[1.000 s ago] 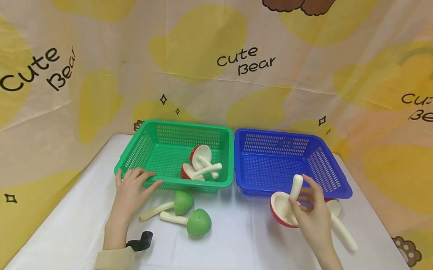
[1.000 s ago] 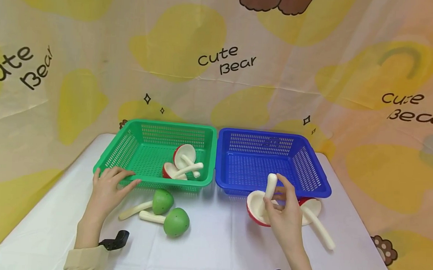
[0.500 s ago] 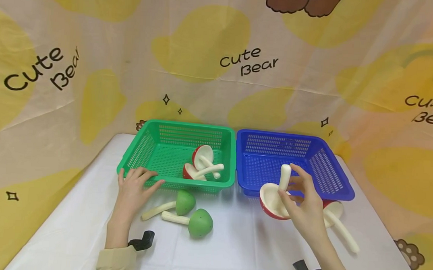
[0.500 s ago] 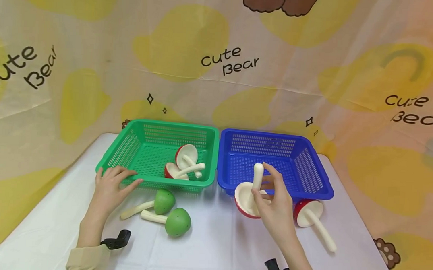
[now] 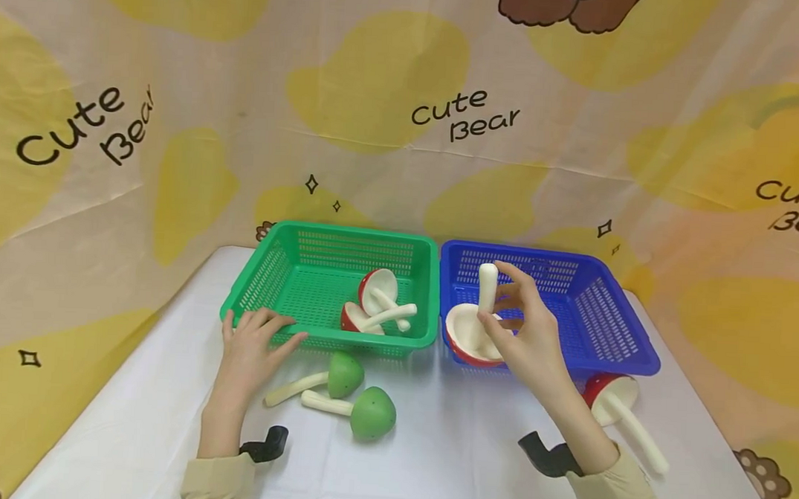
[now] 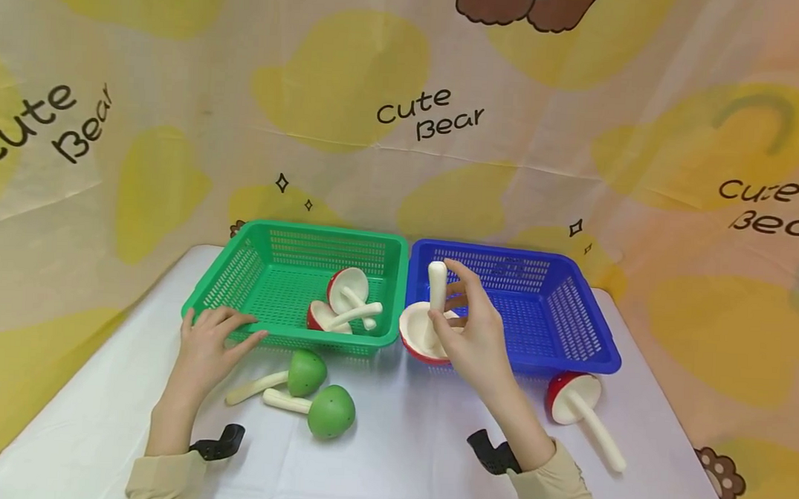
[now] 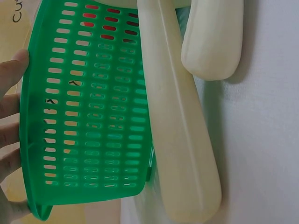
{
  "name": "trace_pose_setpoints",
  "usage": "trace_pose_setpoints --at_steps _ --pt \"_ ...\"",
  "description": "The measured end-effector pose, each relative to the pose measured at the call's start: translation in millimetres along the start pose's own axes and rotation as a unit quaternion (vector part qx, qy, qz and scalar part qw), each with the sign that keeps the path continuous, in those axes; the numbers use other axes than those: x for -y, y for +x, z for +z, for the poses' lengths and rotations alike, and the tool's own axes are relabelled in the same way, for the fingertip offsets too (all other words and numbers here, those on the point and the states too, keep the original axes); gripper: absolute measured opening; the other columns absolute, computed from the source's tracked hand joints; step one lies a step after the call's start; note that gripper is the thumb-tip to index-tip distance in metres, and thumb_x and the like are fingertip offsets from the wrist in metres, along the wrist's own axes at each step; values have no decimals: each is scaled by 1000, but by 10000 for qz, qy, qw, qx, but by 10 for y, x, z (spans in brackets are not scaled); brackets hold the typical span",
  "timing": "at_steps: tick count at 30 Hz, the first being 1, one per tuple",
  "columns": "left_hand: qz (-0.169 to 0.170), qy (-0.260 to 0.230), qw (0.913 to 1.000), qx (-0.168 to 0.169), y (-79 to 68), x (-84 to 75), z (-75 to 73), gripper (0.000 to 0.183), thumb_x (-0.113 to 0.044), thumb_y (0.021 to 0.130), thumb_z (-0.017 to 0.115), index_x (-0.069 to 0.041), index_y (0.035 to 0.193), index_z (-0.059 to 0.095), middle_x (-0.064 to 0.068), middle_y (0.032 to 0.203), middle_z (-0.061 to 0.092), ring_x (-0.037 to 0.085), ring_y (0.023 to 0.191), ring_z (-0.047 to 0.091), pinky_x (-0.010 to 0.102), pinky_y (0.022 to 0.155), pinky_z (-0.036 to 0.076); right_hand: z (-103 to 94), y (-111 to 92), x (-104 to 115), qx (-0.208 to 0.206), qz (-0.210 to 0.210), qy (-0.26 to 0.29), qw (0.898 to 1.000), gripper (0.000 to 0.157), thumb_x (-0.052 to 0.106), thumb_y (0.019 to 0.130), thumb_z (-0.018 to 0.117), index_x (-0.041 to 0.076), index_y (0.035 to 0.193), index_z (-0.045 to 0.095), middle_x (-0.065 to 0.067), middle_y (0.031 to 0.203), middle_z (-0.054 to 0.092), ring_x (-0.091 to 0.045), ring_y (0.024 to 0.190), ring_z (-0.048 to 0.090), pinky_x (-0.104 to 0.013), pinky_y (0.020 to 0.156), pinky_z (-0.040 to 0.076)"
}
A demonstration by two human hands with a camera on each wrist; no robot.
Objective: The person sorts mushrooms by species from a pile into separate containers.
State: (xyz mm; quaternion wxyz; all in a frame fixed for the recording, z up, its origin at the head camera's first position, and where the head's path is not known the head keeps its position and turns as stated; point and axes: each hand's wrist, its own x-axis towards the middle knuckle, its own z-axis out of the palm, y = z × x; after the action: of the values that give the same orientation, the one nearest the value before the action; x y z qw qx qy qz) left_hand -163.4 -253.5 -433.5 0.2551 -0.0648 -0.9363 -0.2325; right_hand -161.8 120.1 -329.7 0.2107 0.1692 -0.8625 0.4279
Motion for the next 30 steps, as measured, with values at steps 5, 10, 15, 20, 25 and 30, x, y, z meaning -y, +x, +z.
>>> trace_pose_setpoints --at_steps 5,10,15,20,25,30 --pt "24 -28 10000 -35 -3 -21 -7 30 -32 80 77 -10 99 71 6 95 64 32 102 53 72 111 10 173 178 88 146 -261 329 9990 67 -1 81 73 17 139 44 -11 105 64 -20 88 64 -26 69 56" --pt "20 -36 10000 -66 -16 -34 -18 30 -32 80 77 -10 99 71 5 95 64 31 103 53 71 111 10 323 363 166 247 -283 681 9970 63 1 81 73 16 137 47 -12 104 64 -22 87 65 -31 69 58" --pt "63 16 9999 -105 -22 -34 -25 30 -33 80 77 -11 99 71 5 94 65 31 103 55 71 111 11 492 540 248 370 -270 974 9942 60 1 82 71 14 135 48 -13 105 63 -23 88 64 -34 69 59" --pt "105 13 9998 -153 -11 -32 -22 29 -32 79 77 -11 98 72 4 94 64 31 101 55 71 111 11 693 699 356 504 -329 1247 9904 58 1 83 70 15 134 48 -14 104 63 -25 86 65 -34 68 60" --pt "113 25 9998 -148 -8 -32 -8 29 -33 79 77 -11 98 72 3 93 64 30 101 55 71 111 11 946 833 433 747 -481 1342 9870 56 0 83 69 14 133 48 -14 102 64 -25 85 65 -30 69 60" --pt "77 44 9999 -136 -5 -41 -11 30 -34 79 77 -12 98 72 3 92 64 30 101 55 72 111 11 1207 937 481 1015 -614 1281 9846 54 1 84 68 13 131 47 -12 102 64 -23 85 66 -28 69 59"
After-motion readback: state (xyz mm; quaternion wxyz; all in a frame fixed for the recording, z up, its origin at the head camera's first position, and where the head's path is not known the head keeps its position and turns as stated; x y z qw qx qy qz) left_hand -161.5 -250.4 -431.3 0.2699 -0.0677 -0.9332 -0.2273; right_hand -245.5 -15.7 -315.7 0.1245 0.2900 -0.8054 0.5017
